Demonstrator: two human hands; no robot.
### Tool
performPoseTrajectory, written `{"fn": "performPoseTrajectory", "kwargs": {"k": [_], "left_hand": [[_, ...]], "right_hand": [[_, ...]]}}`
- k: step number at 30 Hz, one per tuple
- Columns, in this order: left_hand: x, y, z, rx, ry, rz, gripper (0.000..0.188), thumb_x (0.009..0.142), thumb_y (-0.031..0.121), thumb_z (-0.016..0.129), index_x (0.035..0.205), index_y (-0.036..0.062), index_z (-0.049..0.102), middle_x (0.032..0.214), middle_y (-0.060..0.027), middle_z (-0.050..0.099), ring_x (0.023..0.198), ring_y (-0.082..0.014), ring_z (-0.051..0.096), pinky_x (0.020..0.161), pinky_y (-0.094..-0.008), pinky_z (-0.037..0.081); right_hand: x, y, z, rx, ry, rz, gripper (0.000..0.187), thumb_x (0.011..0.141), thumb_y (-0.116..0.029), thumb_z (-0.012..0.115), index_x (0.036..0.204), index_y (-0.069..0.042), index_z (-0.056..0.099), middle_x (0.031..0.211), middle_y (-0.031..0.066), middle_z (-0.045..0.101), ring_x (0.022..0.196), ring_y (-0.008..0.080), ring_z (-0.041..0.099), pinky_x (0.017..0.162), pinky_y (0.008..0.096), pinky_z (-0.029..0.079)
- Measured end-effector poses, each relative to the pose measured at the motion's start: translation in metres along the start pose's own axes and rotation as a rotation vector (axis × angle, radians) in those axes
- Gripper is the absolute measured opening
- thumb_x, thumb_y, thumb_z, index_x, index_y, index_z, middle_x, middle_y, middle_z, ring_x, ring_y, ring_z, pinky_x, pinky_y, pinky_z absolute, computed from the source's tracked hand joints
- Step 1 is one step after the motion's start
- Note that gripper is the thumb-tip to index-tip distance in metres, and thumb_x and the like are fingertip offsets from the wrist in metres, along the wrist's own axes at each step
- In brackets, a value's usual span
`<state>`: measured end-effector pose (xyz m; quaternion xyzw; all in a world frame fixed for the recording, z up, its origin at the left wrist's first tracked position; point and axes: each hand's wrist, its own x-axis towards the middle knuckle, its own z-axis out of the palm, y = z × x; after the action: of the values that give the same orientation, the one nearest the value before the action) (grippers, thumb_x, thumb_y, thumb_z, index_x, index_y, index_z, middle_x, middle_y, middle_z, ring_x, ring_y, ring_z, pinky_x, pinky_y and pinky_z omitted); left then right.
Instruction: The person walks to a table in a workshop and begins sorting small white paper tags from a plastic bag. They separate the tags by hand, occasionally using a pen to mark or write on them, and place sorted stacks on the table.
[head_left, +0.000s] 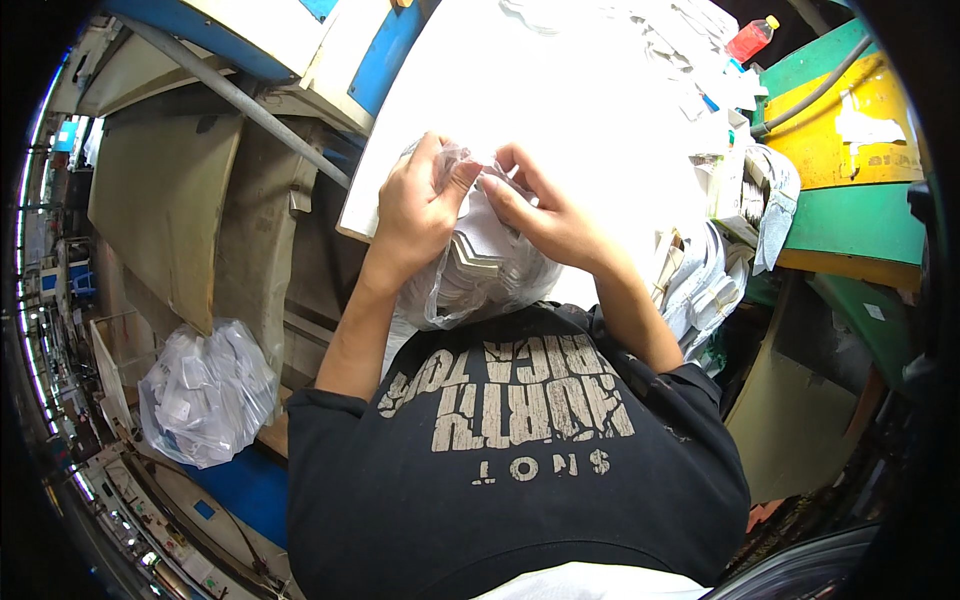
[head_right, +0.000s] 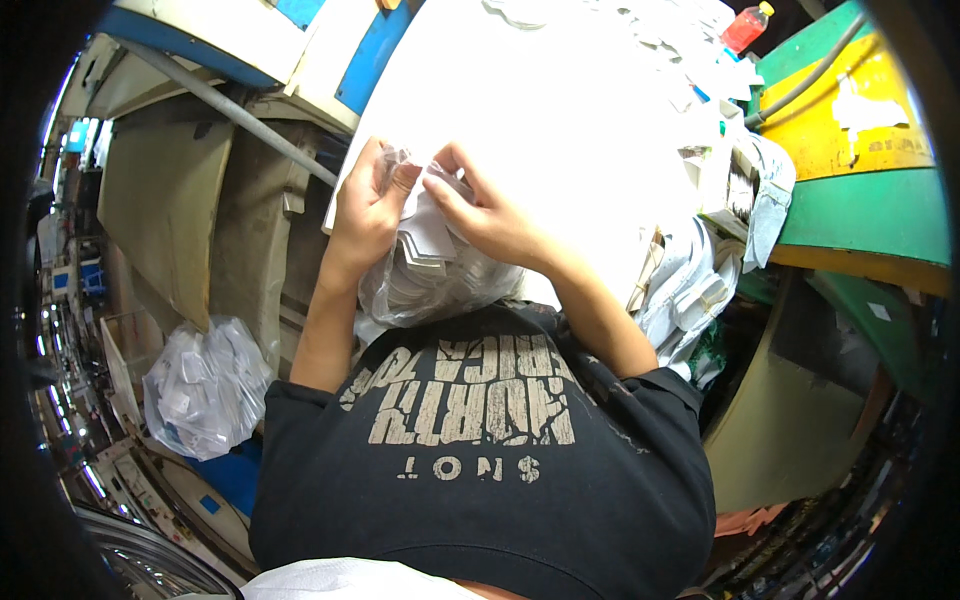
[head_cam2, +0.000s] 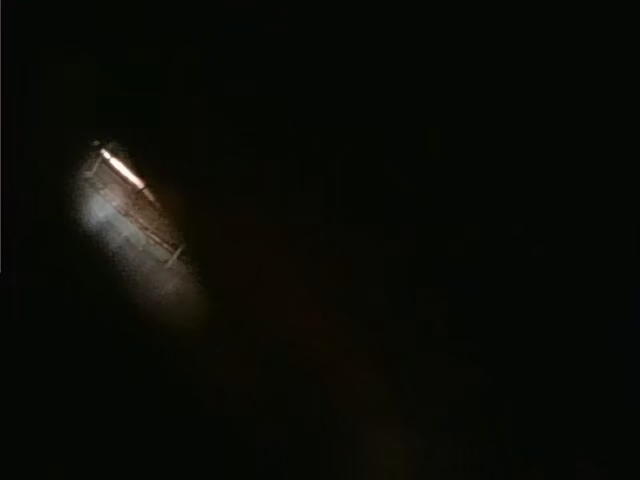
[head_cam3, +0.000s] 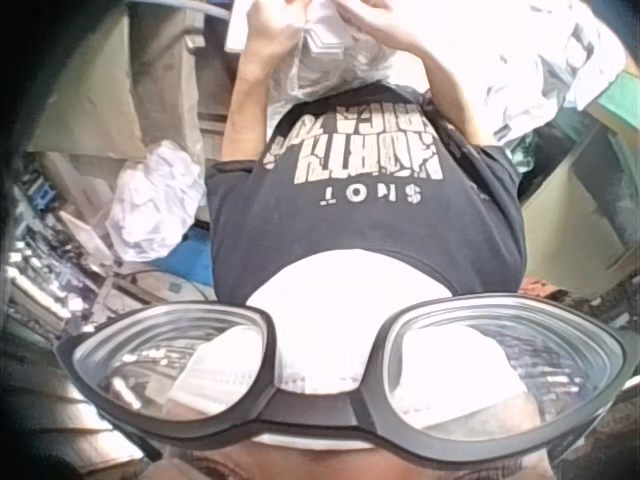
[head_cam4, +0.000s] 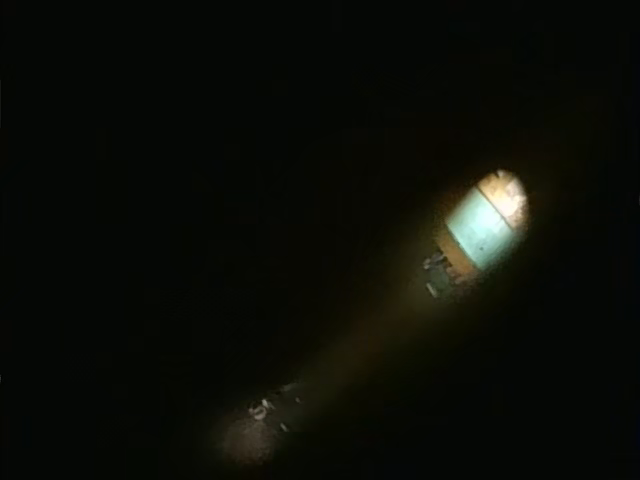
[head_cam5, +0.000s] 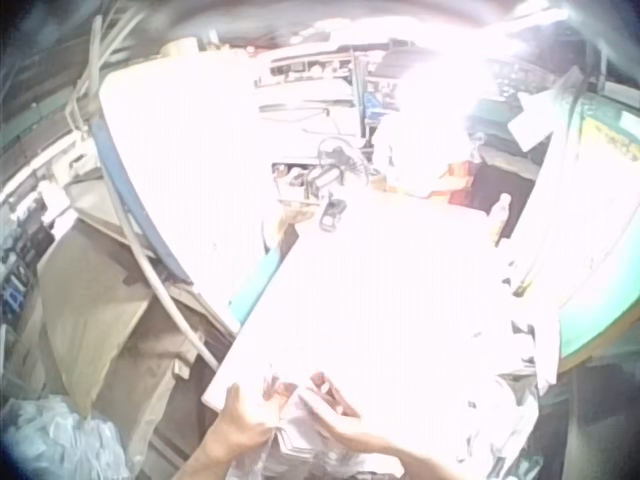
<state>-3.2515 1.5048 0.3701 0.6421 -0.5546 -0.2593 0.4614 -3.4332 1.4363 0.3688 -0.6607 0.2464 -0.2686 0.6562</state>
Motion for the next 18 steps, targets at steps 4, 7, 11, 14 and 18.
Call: {"fn": "performPoseTrajectory", "kwargs": {"k": [4, 7, 11, 14, 18], "left_hand": [[-0.001, 0.004, 0.004, 0.108, 0.065, 0.064, 0.033, 0.104, 0.028, 0.066, 0.119, -0.0001, 0.057, 0.095, -0.0202, 0.07, 0.09, -0.0403, 0.067, 0.08, -0.0463, 0.052], [0.0, 0.016, 0.001, 0.052, -0.063, 0.115, 0.051, 0.104, 0.023, 0.064, 0.144, -0.002, 0.044, 0.097, -0.0217, 0.071, 0.098, -0.0422, 0.068, 0.088, -0.0473, 0.051], [-0.002, 0.025, 0.002, 0.246, -0.086, 0.109, 0.08, 0.104, 0.017, 0.06, 0.163, -0.0044, 0.01, 0.104, -0.0226, 0.073, 0.106, -0.0428, 0.067, 0.099, -0.0485, 0.048], [-0.003, 0.025, 0.003, 0.337, -0.087, 0.138, 0.089, 0.102, 0.013, 0.059, 0.165, -0.0051, -0.001, 0.107, -0.0218, 0.074, 0.108, -0.0429, 0.068, 0.104, -0.0501, 0.046], [-0.003, 0.022, 0.003, 0.377, -0.103, 0.184, 0.089, 0.1, 0.01, 0.059, 0.165, -0.0045, 0.001, 0.11, -0.0216, 0.074, 0.112, -0.042, 0.066, 0.109, -0.0515, 0.043]], "right_hand": [[-0.006, 0.01, 0.0, 0.23, 0.118, 0.173, 0.021, 0.111, -0.021, 0.058, 0.111, -0.001, 0.066, 0.079, -0.0044, 0.058, 0.07, 0.0021, 0.049, 0.062, 0.0197, 0.039], [-0.001, 0.013, 0.001, 0.203, 0.307, 0.128, 0.021, 0.11, -0.021, 0.059, 0.109, -0.002, 0.068, 0.079, -0.0045, 0.06, 0.068, 0.0015, 0.049, 0.061, 0.0194, 0.039], [0.014, 0.005, 0.006, -0.091, 0.452, 0.137, 0.022, 0.107, -0.022, 0.064, 0.107, -0.003, 0.077, 0.073, -0.0045, 0.064, 0.064, 0.0013, 0.052, 0.056, 0.0197, 0.04], [0.013, 0.01, 0.015, -0.317, 0.394, 0.065, 0.025, 0.103, -0.025, 0.066, 0.114, -0.005, 0.077, 0.073, 0.008, 0.069, 0.065, 0.0136, 0.064, 0.061, 0.0287, 0.049], [0.013, 0.004, 0.007, -0.388, 0.169, 0.065, 0.021, 0.1, -0.022, 0.065, 0.107, -0.003, 0.071, 0.08, 0.0137, 0.066, 0.071, 0.0256, 0.065, 0.069, 0.0367, 0.052]]}}
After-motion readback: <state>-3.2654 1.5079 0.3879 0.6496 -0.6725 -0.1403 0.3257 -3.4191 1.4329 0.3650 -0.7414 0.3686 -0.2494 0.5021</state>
